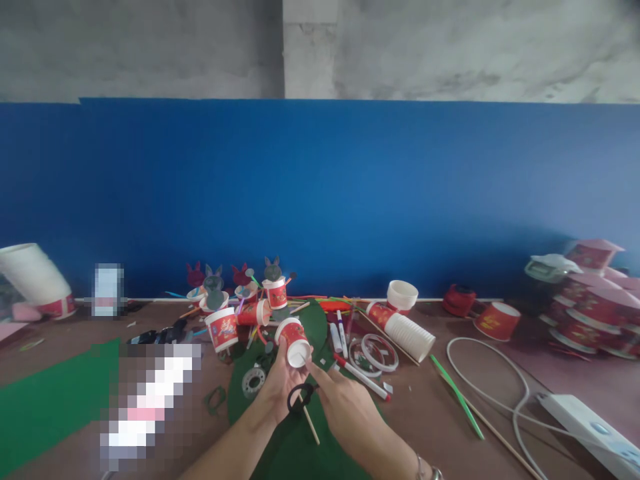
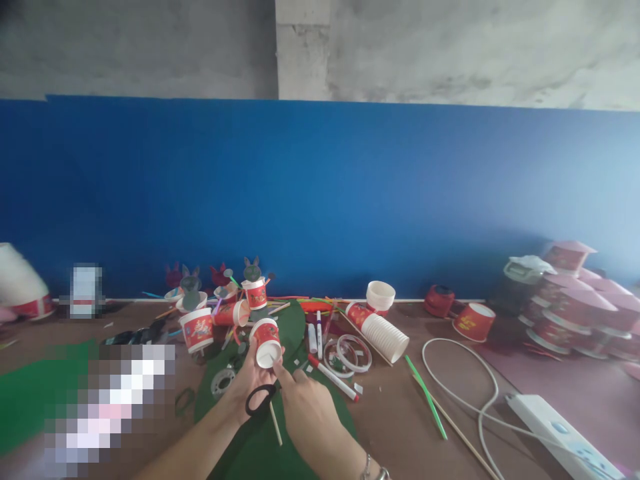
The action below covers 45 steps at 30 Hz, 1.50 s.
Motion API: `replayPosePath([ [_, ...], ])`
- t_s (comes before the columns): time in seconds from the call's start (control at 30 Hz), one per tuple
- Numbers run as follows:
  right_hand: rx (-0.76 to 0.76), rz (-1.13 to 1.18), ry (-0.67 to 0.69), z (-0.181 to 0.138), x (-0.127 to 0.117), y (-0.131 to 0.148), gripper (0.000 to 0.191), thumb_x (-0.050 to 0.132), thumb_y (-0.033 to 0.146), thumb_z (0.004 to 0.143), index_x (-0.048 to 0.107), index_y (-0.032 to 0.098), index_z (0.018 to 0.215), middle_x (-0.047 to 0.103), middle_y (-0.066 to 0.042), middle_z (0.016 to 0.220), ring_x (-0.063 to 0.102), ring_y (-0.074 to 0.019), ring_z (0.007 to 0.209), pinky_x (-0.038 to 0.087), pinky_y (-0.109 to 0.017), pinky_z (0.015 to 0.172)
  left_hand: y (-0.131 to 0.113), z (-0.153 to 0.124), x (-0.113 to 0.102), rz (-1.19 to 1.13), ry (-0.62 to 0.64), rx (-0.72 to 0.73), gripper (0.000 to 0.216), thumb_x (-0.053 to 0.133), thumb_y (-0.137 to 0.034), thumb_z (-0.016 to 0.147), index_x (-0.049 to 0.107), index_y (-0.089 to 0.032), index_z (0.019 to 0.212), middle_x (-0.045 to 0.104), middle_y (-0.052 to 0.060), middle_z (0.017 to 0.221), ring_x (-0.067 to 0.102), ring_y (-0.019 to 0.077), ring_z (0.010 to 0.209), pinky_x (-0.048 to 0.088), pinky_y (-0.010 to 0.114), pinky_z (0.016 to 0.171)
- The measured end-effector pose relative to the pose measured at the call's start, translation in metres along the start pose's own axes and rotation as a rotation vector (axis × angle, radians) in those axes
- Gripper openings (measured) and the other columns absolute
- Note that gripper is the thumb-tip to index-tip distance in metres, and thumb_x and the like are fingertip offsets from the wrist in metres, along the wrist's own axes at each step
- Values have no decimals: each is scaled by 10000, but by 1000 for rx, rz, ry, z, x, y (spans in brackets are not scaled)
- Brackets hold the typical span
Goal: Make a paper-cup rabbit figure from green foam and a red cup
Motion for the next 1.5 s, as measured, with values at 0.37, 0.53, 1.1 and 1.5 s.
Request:
replayPosePath([
  [0.37, 345, 1267, 230, 12, 11, -17, 412, 382, 304, 876, 470, 186, 1260, 458, 47, 597, 333, -50, 399, 248, -141, 400, -10, 0, 1, 103, -35, 189, 303, 595, -434, 789, 631, -160, 913, 687, 37, 840, 614, 153, 812, 412, 230, 677],
  [0.53, 233, 1055, 169, 13, 7, -19, 403, 359, 283, 882, 487, 207, 1257, 509, 19, 623, 399, -72, 438, 304, -162, 424, -10, 1, -1, 94, -65, 209, 281, 611, -424, 779, 626, -163, 884, 683, 36, 858, 615, 155, 838, 416, 235, 717],
  [1.1, 435, 1850, 405, 16, 7, -19, 291, 504, 293, 834, 516, 172, 1098, 368, 68, 624, 192, -8, 394, 107, -118, 367, -9, 2, -3, 96, -73, 201, 320, 657, -466, 723, 642, -161, 818, 671, 31, 815, 586, 129, 742, 402, 226, 668],
  [1.5, -76, 275, 22, 2, -2, -8, 559, 403, 80, 788, 432, 236, 1324, 608, -97, 950, 568, -158, 692, 420, -245, 614, -8, 0, -1, 172, 43, 197, 360, 657, -490, 714, 646, -155, 844, 669, 42, 826, 587, 158, 831, 411, 239, 715],
])
Point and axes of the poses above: each hand's wrist, its own z-axis towards the middle knuckle, its own x-axis out of the palm, y = z × x, the point moved 3 cm from there along z, towards the middle knuckle
